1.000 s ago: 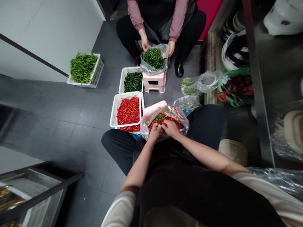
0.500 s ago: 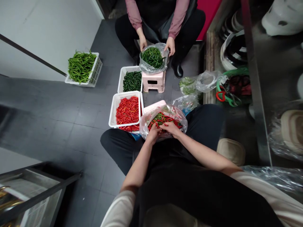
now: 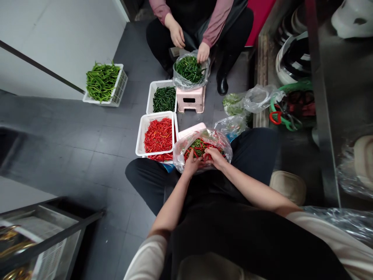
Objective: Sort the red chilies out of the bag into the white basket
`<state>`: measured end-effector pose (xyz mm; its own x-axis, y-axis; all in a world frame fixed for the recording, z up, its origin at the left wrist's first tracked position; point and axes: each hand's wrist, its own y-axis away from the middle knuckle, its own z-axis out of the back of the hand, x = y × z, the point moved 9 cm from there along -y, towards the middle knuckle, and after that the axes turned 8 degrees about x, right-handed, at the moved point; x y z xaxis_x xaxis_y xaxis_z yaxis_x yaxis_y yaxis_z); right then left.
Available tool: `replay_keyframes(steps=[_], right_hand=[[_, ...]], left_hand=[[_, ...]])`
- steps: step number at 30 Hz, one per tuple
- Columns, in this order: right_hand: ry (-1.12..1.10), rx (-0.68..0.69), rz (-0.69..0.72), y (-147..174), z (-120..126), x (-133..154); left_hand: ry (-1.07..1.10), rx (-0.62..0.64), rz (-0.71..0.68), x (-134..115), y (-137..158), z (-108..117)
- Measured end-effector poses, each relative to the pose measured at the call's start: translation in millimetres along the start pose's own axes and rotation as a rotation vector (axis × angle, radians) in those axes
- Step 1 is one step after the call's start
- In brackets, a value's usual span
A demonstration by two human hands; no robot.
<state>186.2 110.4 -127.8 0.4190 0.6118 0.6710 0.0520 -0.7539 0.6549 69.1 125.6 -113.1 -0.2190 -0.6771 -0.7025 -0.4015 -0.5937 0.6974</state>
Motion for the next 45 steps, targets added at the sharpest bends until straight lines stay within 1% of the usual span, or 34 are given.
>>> replay_keyframes(steps=[2,4,6,9,10,12,13,14,15,16,18,19,21,22,24,26,28,30,32,35,38,40,41,43,44,45], right_hand=[[0.062,0.067,-0.02,1,-7,-1],[0.122,0.116,-0.007,3,-13,0],[0.125,0.154,-0.004,4,-16,-1],[0.126,0.171,0.019,5,-18,1],[0.137,0.166,0.035,4,-17,3],[0.124,0.117,0.065,2,-10,6],[0.077,0.075,0.076,1,-3,8],[0.005,0.023,0.085,0,5,10],[-0.081,-0.027,0.092,-1,14,12],[-0.168,-0.053,0.091,-2,21,14],[-0.306,-0.028,0.065,-4,27,16],[-0.349,0.009,0.047,-5,26,18],[-0.367,0.074,0.019,-4,22,20],[-0.336,0.081,0.012,-2,21,20],[-0.19,0.057,0.008,1,20,17],[0.009,0.041,0.04,3,16,17],[0.156,0.053,0.132,3,8,22],[0.192,0.054,0.222,3,3,28],[0.107,0.019,0.242,1,7,29],[-0.101,-0.015,0.178,-2,18,24],[-0.225,0.035,0.087,-4,17,17],[-0.27,0.065,0.02,-4,13,10],[-0.286,0.068,-0.021,-4,11,6],[-0.303,0.019,-0.115,-3,14,-1],[-0.308,-0.04,-0.152,-2,20,-3],[-0.317,-0.108,-0.165,0,27,-2]], left_hand=[[-0.146,0.018,-0.05,-2,-1,-3],[-0.277,0.047,-0.087,-3,-3,-8],[-0.38,0.066,-0.113,-5,-4,-11],[-0.537,0.037,-0.137,-14,-6,-11],[-0.586,0.035,-0.138,-17,-6,-12],[-0.639,0.099,-0.112,-20,-8,-16],[-0.649,0.135,-0.096,-22,-9,-17],[-0.667,0.141,-0.093,-25,-11,-15],[-0.703,0.106,-0.112,-31,-13,-10],[-0.765,0.033,-0.155,-39,-15,-3],[-0.952,-0.135,-0.252,-57,-19,10],[-1.047,-0.176,-0.277,-62,-23,12],[-1.176,-0.181,-0.293,-63,-31,12],[-1.205,-0.18,-0.305,-62,-33,12],[-1.187,-0.214,-0.362,-65,-32,13],[-1.109,-0.244,-0.422,-68,-24,13],[-1.036,-0.194,-0.457,-67,-17,7],[-0.984,-0.124,-0.445,-64,-13,0],[-0.905,-0.088,-0.374,-59,-14,0],[-0.745,-0.054,-0.279,-50,-17,3],[-0.675,0.013,-0.301,-48,-14,-2],[-0.686,0.078,-0.364,-50,-8,-12],[-0.69,0.134,-0.394,-50,-4,-19],[-0.681,0.273,-0.42,-47,2,-33],[-0.683,0.323,-0.408,-45,4,-36],[-0.701,0.333,-0.384,-43,4,-36]])
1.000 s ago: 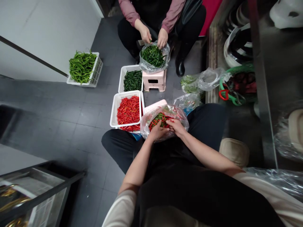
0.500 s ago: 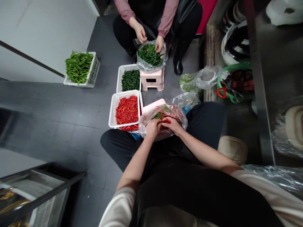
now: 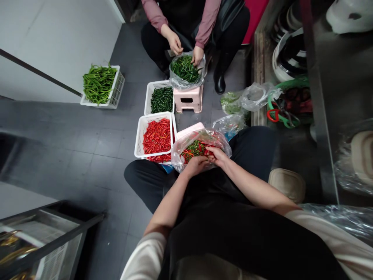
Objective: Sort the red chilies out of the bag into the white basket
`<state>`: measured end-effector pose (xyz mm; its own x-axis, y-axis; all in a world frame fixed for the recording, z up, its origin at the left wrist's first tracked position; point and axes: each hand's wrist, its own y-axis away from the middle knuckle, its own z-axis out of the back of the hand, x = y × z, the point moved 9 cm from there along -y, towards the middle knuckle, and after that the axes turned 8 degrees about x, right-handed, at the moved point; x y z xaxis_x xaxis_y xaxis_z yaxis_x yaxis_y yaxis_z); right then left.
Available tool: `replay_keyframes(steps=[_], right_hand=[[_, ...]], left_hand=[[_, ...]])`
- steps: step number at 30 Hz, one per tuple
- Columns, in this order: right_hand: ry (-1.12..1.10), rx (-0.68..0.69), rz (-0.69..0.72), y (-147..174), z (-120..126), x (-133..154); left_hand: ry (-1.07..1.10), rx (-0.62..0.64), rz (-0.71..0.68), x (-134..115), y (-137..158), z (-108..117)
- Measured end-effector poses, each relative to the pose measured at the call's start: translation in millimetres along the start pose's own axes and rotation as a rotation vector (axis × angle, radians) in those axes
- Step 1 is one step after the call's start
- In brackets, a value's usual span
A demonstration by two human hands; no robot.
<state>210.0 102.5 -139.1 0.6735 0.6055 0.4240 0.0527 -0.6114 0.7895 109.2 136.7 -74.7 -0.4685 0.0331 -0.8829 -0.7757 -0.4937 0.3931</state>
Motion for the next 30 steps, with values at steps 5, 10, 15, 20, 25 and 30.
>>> replay_keyframes(steps=[5,10,15,20,25,30], right_hand=[[-0.046,-0.107,0.312,10,17,56],[0.179,0.067,0.366,10,-3,84],[0.25,0.11,0.302,9,-1,72],[0.461,0.106,0.279,6,-2,54],[0.59,0.18,0.21,5,-19,33],[0.478,0.259,0.278,2,-32,31]], left_hand=[[-0.256,-0.264,0.219,6,0,34],[-0.247,-0.345,0.151,-5,-36,35],[-0.217,-0.275,0.083,12,-51,40],[-0.05,-0.423,0.064,31,-20,64],[0.488,-0.365,0.224,54,-13,38],[0.737,-0.314,0.19,42,-16,16]])
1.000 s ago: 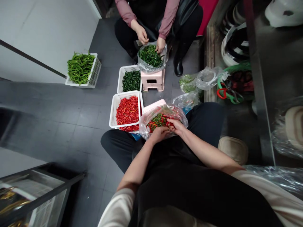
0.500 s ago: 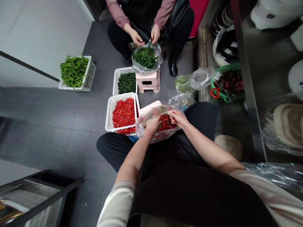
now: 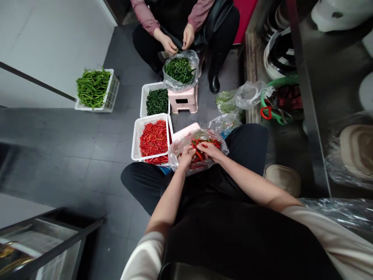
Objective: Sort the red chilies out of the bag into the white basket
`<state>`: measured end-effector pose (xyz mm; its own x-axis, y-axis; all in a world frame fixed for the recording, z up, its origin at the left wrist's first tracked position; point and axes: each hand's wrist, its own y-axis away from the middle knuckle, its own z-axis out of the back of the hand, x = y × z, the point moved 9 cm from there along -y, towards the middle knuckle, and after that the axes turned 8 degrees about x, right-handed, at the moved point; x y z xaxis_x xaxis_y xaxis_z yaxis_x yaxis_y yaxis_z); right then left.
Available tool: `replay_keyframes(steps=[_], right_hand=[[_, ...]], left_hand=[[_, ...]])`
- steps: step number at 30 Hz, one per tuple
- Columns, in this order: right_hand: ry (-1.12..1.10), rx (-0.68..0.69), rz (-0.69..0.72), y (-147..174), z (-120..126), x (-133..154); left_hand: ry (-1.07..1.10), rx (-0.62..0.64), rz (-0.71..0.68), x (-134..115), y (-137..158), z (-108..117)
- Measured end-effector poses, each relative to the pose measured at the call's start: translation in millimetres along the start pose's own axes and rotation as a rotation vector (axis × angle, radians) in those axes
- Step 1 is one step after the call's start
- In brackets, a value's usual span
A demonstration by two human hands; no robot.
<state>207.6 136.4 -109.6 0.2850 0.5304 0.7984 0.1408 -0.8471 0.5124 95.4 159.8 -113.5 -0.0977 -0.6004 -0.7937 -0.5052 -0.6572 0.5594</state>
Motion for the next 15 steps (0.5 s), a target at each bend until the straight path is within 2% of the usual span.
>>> replay_keyframes(steps=[3,6,9,12,15], right_hand=[[-0.168,-0.042,-0.027,-6,6,-5],[-0.185,-0.004,-0.054,-7,5,-4],[0.033,0.037,-0.057,-2,3,-2],[0.347,0.046,-0.042,0,2,-4],[0.566,0.047,0.055,-2,0,1]], left_hand=[[0.015,0.092,0.012,0,2,-12],[0.035,0.009,0.053,3,3,-3],[0.024,-0.09,0.055,0,1,11],[-0.07,-0.037,0.015,-10,-1,9],[-0.149,0.015,0.008,-16,-1,3]])
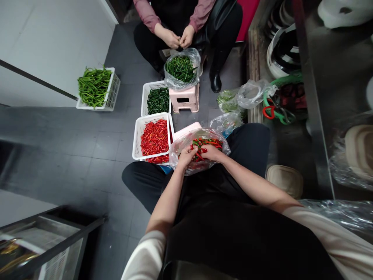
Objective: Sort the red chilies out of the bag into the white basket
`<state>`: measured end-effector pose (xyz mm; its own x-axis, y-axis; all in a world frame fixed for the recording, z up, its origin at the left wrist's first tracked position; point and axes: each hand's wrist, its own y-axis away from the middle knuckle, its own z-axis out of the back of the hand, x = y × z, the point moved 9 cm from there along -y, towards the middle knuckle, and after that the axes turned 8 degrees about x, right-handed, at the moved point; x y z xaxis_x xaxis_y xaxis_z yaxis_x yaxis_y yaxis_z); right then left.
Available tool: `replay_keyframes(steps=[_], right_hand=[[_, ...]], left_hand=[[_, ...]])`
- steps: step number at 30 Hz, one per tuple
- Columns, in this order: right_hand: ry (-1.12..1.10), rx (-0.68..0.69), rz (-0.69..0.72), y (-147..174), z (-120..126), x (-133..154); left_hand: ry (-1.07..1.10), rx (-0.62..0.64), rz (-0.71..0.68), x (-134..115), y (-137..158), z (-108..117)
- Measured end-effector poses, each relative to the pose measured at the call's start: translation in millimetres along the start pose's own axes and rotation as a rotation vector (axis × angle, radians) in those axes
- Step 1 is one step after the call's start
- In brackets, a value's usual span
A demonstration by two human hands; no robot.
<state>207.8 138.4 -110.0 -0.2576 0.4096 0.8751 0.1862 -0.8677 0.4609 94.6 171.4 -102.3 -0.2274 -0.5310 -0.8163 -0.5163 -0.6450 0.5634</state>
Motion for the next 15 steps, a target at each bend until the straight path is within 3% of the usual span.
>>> replay_keyframes(steps=[4,7,11,15], right_hand=[[0.241,-0.058,0.127,2,5,15],[0.355,-0.013,0.164,6,1,23],[0.147,0.035,0.063,4,-3,13],[-0.102,0.114,-0.099,5,-11,-2]], left_hand=[[-0.022,-0.037,0.024,4,1,1],[0.01,0.001,0.054,10,0,-1],[0.046,0.063,0.058,12,-1,-4],[-0.057,-0.021,-0.05,5,0,3]])
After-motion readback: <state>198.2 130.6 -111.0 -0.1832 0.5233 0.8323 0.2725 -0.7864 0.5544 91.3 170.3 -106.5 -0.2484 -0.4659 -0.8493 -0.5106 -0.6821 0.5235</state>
